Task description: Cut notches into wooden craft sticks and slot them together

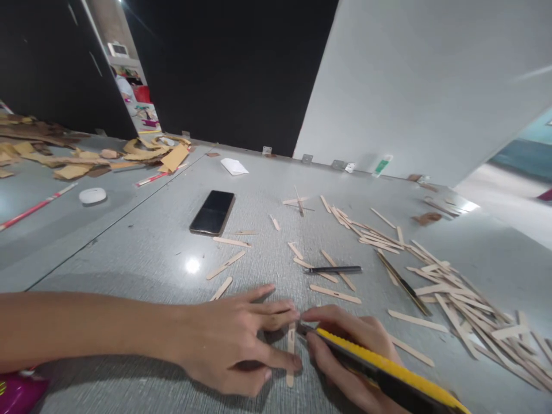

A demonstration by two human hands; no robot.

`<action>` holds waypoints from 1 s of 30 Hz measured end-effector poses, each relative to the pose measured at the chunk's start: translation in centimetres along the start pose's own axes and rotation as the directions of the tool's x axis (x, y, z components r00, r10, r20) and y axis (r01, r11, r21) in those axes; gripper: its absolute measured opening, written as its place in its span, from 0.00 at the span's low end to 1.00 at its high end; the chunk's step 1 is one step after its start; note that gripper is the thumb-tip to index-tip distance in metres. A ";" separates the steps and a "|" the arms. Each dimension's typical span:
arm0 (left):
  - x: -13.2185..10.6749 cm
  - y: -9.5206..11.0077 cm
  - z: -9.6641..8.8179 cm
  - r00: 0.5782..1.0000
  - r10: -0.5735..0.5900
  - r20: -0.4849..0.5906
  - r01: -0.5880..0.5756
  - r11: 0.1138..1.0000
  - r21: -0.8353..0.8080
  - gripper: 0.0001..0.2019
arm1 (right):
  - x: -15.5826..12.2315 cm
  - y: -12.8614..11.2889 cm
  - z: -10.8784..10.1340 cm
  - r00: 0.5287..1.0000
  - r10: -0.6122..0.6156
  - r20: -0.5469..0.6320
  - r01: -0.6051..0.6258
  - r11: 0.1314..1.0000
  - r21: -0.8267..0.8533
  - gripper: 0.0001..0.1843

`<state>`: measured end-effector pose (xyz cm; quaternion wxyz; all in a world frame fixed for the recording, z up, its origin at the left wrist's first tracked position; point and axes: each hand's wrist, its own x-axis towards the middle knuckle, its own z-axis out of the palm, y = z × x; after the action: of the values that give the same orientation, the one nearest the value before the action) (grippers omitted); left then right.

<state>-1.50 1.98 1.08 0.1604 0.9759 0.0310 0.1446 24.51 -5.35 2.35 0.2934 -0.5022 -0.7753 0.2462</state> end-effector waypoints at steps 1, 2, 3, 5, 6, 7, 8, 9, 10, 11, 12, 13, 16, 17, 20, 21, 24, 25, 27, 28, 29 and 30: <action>0.0 0.1 0.0 1.000 0.012 -0.013 -0.011 1.000 0.004 0.21 | 0.1 0.0 0.0 1.000 0.005 0.005 -0.005 1.000 0.011 0.07; 0.0 0.1 0.0 1.000 0.019 -0.016 -0.019 1.000 0.010 0.21 | 0.1 0.0 -0.1 1.000 0.003 0.003 -0.003 1.000 0.017 0.08; 0.0 0.2 0.0 1.000 0.023 -0.012 -0.023 1.000 0.015 0.21 | 0.1 0.1 -0.1 1.000 -0.004 0.001 0.003 1.000 0.016 0.10; 0.0 0.2 0.0 1.000 0.019 0.004 -0.019 1.000 0.015 0.20 | -0.1 0.2 -0.2 1.000 -0.005 0.000 0.005 1.000 0.000 0.15; -0.1 0.2 0.0 1.000 0.021 0.012 -0.021 1.000 0.009 0.20 | -0.1 0.3 -0.2 1.000 0.007 0.004 -0.007 1.000 -0.015 0.16; -0.1 0.2 0.1 0.999 0.025 0.020 -0.025 1.000 -0.002 0.20 | -0.2 0.2 -0.2 0.999 0.019 0.027 -0.018 1.000 -0.023 0.16; -0.1 0.1 0.1 0.999 0.033 0.029 -0.033 0.999 -0.014 0.20 | -0.2 0.2 -0.2 0.998 0.030 0.054 -0.029 0.999 -0.022 0.15; -0.1 0.1 0.1 0.998 0.042 0.036 -0.041 0.999 -0.023 0.20 | -0.2 0.0 -0.2 0.996 0.034 0.082 -0.033 0.999 -0.008 0.12; -0.1 0.0 0.1 0.998 0.049 0.045 -0.048 0.998 -0.028 0.20 | -0.1 -0.2 -0.2 0.994 0.027 0.110 -0.029 0.999 0.014 0.11; -0.1 0.0 0.1 0.997 0.053 0.051 -0.051 0.998 -0.028 0.20 | -0.1 -0.3 -0.2 0.991 0.017 0.135 -0.022 0.999 0.038 0.10; -0.1 0.0 0.1 0.997 0.053 0.055 -0.051 0.998 -0.025 0.20 | 0.0 -0.5 -0.1 0.989 0.009 0.147 -0.017 0.998 0.058 0.10; -0.1 -0.1 0.1 0.997 0.054 0.056 -0.053 0.998 -0.020 0.20 | 0.1 -0.7 -0.1 0.990 0.005 0.144 -0.015 0.997 0.070 0.11; 0.0 -0.2 0.1 0.997 0.062 0.038 -0.061 0.998 -0.019 0.20 | 0.2 -0.9 -0.1 0.993 0.002 0.115 -0.010 0.998 0.066 0.12; 0.0 -0.2 0.1 0.997 0.065 0.031 -0.065 0.998 -0.022 0.20 | 0.1 -0.9 -0.1 0.993 0.000 0.115 -0.007 0.998 0.065 0.12; 0.0 -0.1 0.1 0.997 0.069 0.022 -0.069 0.997 -0.032 0.19 | 0.1 -0.9 -0.1 0.992 -0.008 0.129 0.001 0.998 0.056 0.13; 0.0 -0.1 0.0 0.997 0.070 0.026 -0.069 0.997 -0.035 0.20 | 0.1 -0.8 -0.1 0.991 -0.004 0.131 -0.003 0.999 0.052 0.14; 0.0 0.0 -0.1 0.997 0.067 0.037 -0.065 0.997 -0.042 0.20 | 0.1 -0.8 -0.2 0.989 -0.009 0.148 0.002 0.999 0.046 0.14; 0.0 0.0 -0.1 0.997 0.063 0.038 -0.062 0.997 -0.042 0.20 | 0.2 -0.8 -0.2 0.989 -0.009 0.149 0.003 0.999 0.045 0.15; 0.1 0.0 -0.1 0.998 0.061 0.033 -0.059 0.997 -0.047 0.20 | 0.2 -0.8 -0.3 0.988 -0.004 0.151 -0.002 0.999 0.040 0.17; 0.1 0.0 -0.1 0.998 0.061 0.029 -0.060 0.997 -0.052 0.20 | 0.3 -0.8 -0.2 0.989 0.001 0.148 -0.006 0.999 0.037 0.18; 0.1 0.0 -0.1 0.998 0.061 0.028 -0.059 0.997 -0.058 0.20 | 0.3 -0.8 -0.2 0.989 0.004 0.145 -0.009 0.999 0.031 0.18; 0.1 -0.1 0.0 0.998 0.060 0.028 -0.058 0.996 -0.062 0.20 | 0.3 -0.8 -0.2 0.990 0.003 0.139 -0.006 1.000 0.024 0.18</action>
<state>-1.40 2.08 1.13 0.1864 0.9730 -0.0048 0.1357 24.04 -5.33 3.12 0.2442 -0.4821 -0.7896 0.2907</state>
